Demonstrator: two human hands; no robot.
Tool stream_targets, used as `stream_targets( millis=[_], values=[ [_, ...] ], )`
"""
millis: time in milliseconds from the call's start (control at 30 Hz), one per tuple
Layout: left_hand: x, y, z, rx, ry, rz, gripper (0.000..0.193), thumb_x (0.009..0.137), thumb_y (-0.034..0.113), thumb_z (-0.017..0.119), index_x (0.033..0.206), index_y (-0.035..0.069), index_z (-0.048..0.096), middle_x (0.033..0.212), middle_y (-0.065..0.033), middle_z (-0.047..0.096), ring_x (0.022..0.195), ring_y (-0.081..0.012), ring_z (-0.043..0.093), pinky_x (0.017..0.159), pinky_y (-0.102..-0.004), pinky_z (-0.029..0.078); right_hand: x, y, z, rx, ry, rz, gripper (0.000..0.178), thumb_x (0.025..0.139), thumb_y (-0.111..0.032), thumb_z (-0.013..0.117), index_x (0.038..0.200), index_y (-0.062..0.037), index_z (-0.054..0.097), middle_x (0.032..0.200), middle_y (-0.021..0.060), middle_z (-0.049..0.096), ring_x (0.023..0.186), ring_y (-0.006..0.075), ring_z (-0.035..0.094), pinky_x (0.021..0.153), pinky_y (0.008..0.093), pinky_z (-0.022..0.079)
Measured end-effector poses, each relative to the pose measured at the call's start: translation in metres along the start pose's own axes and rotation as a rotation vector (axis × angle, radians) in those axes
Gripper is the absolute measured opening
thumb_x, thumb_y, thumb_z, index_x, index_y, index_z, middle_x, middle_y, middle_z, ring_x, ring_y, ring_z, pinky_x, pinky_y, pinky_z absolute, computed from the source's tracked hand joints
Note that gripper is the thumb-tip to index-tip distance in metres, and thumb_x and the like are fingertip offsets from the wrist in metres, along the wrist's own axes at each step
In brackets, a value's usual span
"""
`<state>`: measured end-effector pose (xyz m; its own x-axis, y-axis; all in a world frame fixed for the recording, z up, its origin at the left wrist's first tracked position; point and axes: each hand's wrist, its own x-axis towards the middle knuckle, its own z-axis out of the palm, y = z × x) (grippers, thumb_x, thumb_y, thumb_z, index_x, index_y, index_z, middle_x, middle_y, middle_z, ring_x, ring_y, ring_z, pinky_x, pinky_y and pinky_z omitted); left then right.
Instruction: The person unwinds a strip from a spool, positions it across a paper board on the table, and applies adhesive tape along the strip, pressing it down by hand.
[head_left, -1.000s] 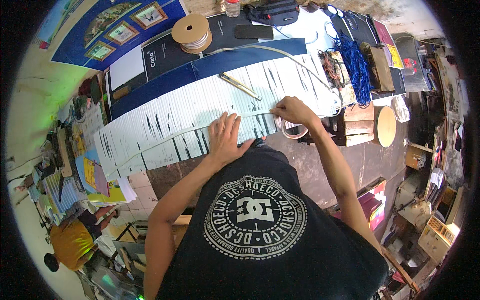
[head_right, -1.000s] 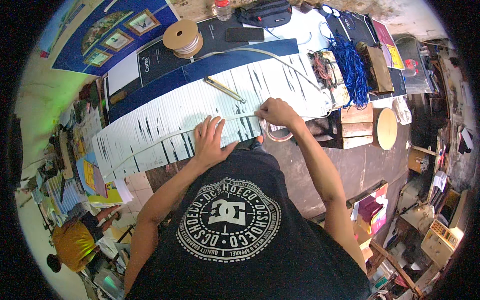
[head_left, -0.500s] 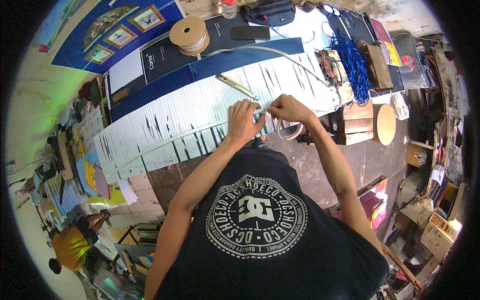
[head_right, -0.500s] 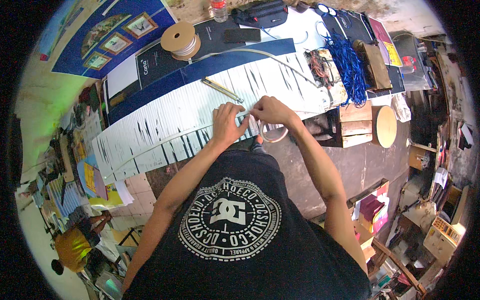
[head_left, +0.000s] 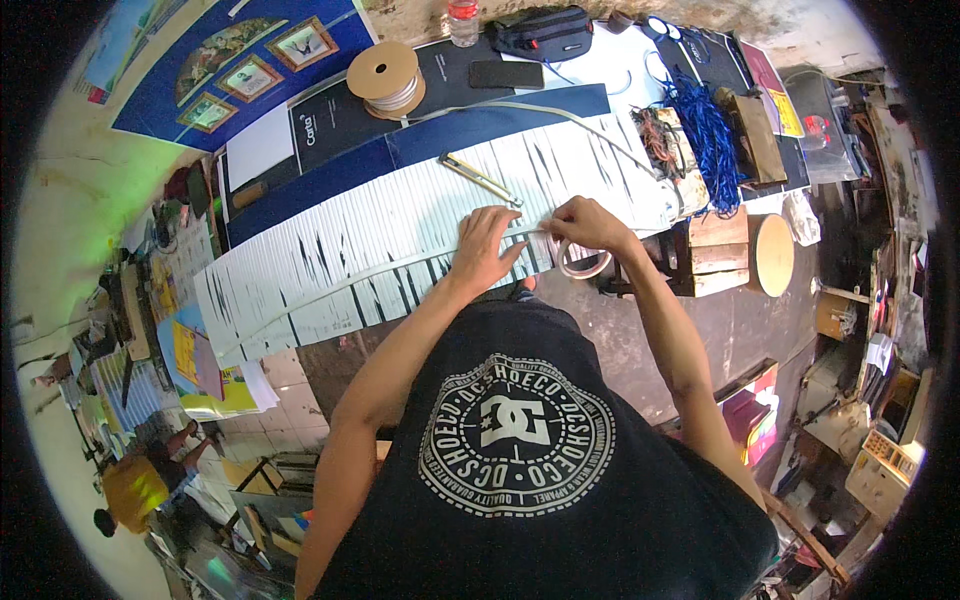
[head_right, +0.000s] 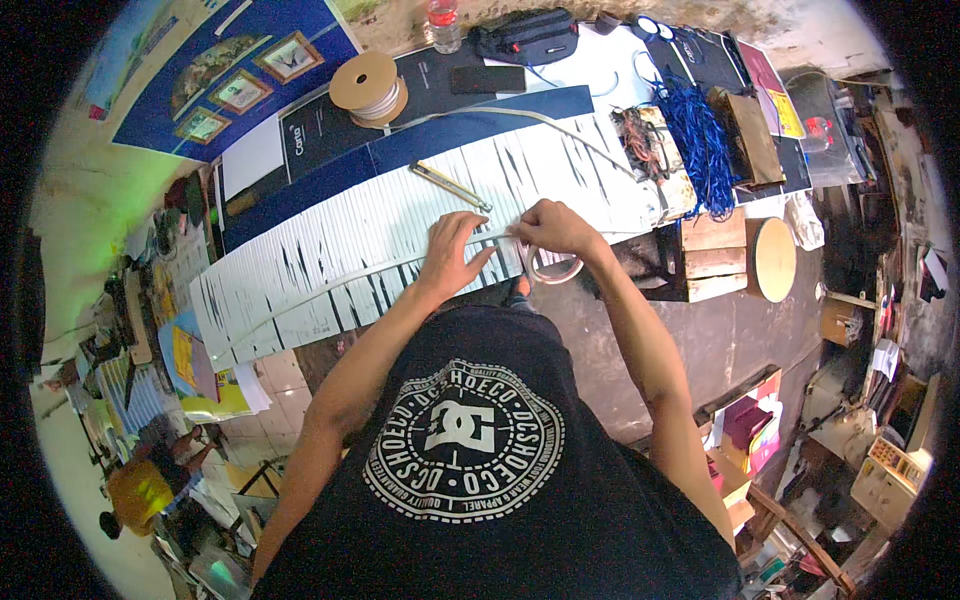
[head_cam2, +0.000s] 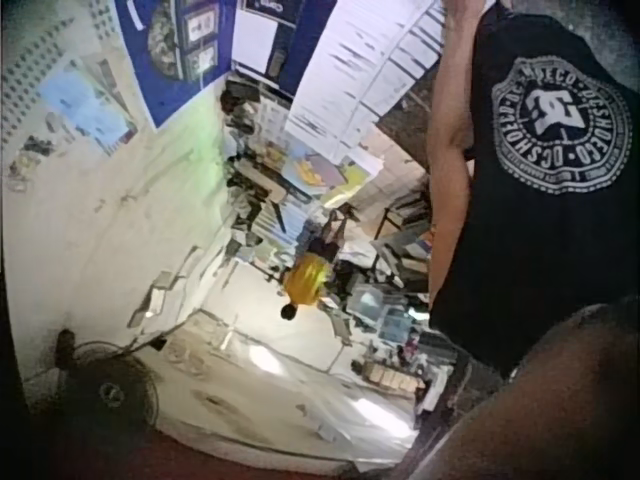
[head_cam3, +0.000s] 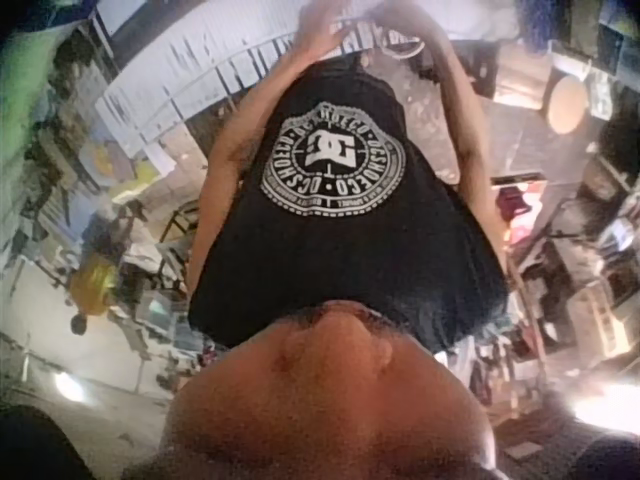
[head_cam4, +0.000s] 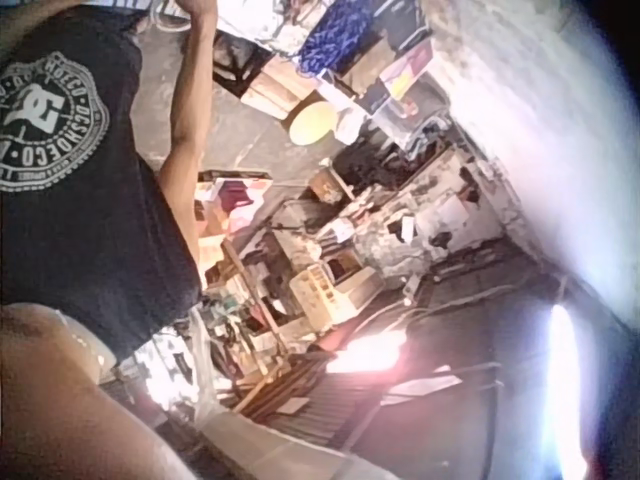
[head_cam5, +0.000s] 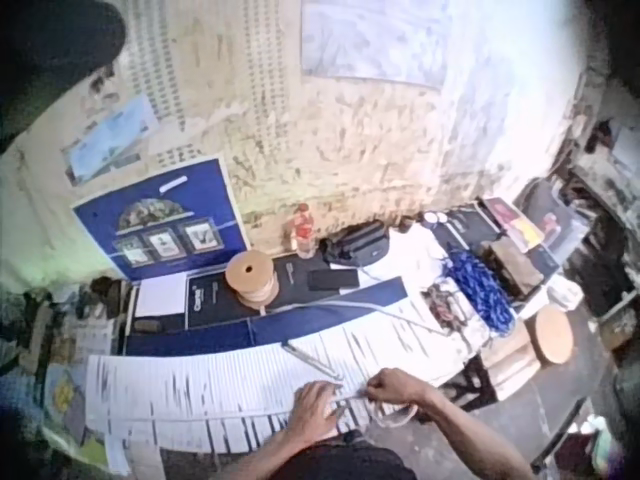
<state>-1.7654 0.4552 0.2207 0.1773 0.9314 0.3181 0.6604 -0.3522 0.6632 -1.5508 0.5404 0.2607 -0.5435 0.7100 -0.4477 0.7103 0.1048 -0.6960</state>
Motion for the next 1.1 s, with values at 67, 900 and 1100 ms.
stream_targets(
  millis=[67,900,1100],
  values=[
    [-0.005,-0.007,-0.008,-0.029,-0.165,0.067,0.062,0.081,0.020,0.073,0.134,0.004,0.048,0.134,-0.0175,0.050,0.128,-0.0344,0.045,0.104,-0.0463,0.035,0.000,-0.002,0.002,0.015,0.024,-0.022,0.036,0.090,-0.030,0.063,0.074,0.0017,0.072,0.059,0.0104,0.065,0.054,0.0134,0.060,0.057,0.0320,0.048],
    [-0.001,0.002,-0.022,0.292,-0.482,0.289,0.083,0.091,0.053,0.051,0.142,-0.009,0.031,0.153,-0.0248,0.027,0.145,-0.0342,0.022,0.117,-0.0484,0.021,0.001,-0.006,0.008,-0.175,0.018,0.075,0.028,0.082,-0.030,0.066,0.083,-0.0025,0.073,0.077,0.0196,0.069,0.075,0.0352,0.068,0.073,0.0435,0.052],
    [-0.002,0.002,-0.022,0.300,-0.482,0.280,0.080,0.093,0.053,0.047,0.143,-0.008,0.031,0.153,-0.0238,0.027,0.145,-0.0329,0.023,0.117,-0.0476,0.020,-0.003,-0.011,0.002,-0.160,-0.014,0.060,0.029,0.084,-0.028,0.064,0.081,-0.0005,0.072,0.071,0.0176,0.069,0.068,0.0327,0.068,0.067,0.0422,0.052]
  ],
)
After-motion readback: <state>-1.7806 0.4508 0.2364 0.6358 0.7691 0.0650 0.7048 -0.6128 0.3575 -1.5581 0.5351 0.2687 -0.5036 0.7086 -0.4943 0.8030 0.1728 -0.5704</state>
